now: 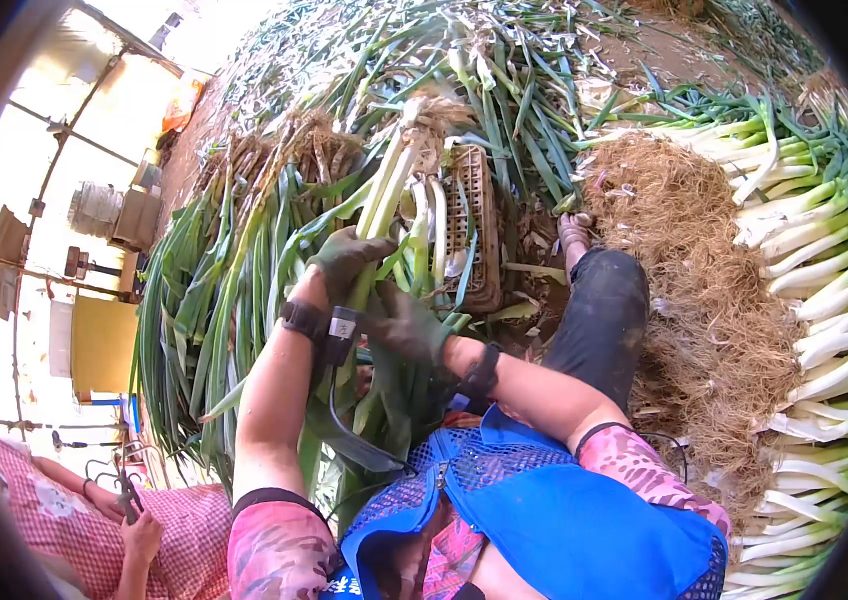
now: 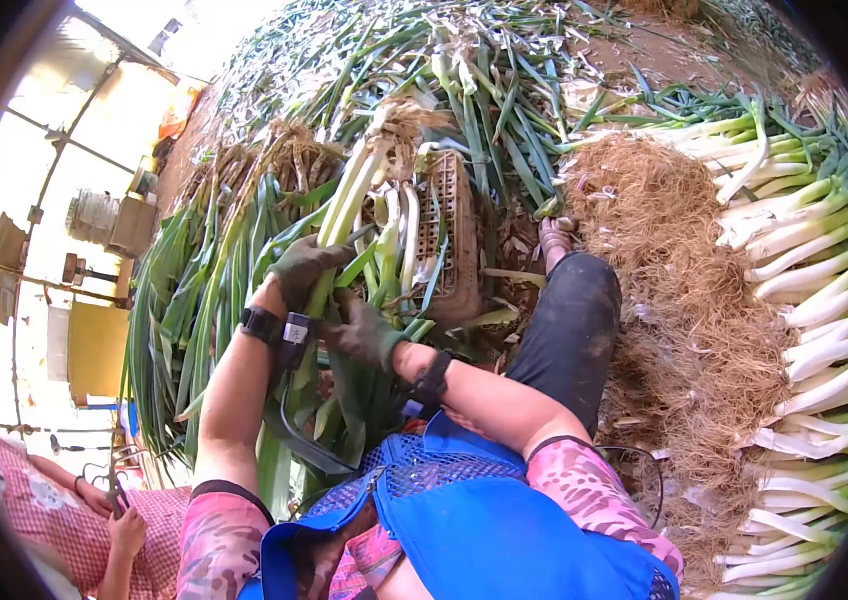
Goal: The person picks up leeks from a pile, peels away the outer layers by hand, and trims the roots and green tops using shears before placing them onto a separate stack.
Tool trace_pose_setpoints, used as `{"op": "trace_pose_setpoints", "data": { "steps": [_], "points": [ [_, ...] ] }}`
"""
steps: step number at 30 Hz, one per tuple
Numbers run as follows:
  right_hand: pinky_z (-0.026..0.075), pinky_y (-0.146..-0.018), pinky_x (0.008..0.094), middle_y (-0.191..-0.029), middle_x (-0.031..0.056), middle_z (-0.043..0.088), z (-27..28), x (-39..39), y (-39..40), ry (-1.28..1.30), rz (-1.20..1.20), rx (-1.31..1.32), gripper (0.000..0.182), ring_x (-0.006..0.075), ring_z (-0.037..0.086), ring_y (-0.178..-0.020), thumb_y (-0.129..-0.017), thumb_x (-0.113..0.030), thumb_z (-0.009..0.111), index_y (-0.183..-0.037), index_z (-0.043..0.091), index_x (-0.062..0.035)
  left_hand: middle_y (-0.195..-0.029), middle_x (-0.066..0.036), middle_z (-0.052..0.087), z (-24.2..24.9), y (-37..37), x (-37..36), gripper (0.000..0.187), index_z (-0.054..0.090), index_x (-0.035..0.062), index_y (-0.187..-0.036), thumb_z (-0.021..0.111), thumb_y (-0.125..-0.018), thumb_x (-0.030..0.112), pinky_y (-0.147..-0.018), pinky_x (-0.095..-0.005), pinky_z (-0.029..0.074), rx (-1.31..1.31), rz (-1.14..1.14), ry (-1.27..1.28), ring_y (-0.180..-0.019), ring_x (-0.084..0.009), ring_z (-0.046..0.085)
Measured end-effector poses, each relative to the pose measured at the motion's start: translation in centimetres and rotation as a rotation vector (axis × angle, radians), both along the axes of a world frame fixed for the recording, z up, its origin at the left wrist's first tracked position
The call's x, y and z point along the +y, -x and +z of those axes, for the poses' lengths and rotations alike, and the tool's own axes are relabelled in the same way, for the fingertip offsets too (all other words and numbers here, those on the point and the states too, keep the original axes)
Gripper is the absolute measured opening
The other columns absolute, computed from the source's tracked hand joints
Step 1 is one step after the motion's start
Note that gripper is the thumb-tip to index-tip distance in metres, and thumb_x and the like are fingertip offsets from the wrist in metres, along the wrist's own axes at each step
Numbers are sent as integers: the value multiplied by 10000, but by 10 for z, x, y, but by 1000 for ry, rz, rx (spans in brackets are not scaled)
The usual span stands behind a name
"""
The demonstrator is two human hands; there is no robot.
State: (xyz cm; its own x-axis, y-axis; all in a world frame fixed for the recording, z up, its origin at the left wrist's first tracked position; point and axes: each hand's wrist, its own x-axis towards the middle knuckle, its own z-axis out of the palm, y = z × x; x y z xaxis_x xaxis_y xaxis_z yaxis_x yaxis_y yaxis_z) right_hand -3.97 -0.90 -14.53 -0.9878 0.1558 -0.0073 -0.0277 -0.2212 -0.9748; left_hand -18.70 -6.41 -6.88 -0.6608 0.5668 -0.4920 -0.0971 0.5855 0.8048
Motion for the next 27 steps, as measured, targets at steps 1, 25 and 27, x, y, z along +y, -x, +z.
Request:
{"op": "trace_pose_setpoints", "data": {
  "steps": [1, 25, 27],
  "points": [
    [500, -884, 354, -1140, 173, 650, -7, 5, 0, 110, 99, 22, 532, 255, 632, -1053, -848, -259, 705, -1273, 503, -13, -856, -63, 666, 6, -2, -5, 327, 676, 12, -1042, 736, -808, 231, -592, -301, 500, -32, 31, 9, -677, -155, 615],
    [571, -711, 266, -954, 90, 686, 37, 63, 110, 230, -95, 64, 224, 156, 667, -828, -966, -140, 548, -1112, 637, 5, -818, -41, 636, 47, -14, -104, 368, 630, 6, -1040, 722, -857, 311, -651, -305, 515, 72, -49, -148, -707, -155, 608],
    [509, -704, 206, -977, 48, 680, 23, 34, 123, 302, 74, 288, 244, 90, 614, -873, -969, -123, 552, -1167, 632, -6, -816, -38, 634, 67, -19, -65, 346, 622, 6, -1027, 783, -777, 182, -630, -340, 517, 166, 17, -76, -707, -162, 613]
  ]
}}
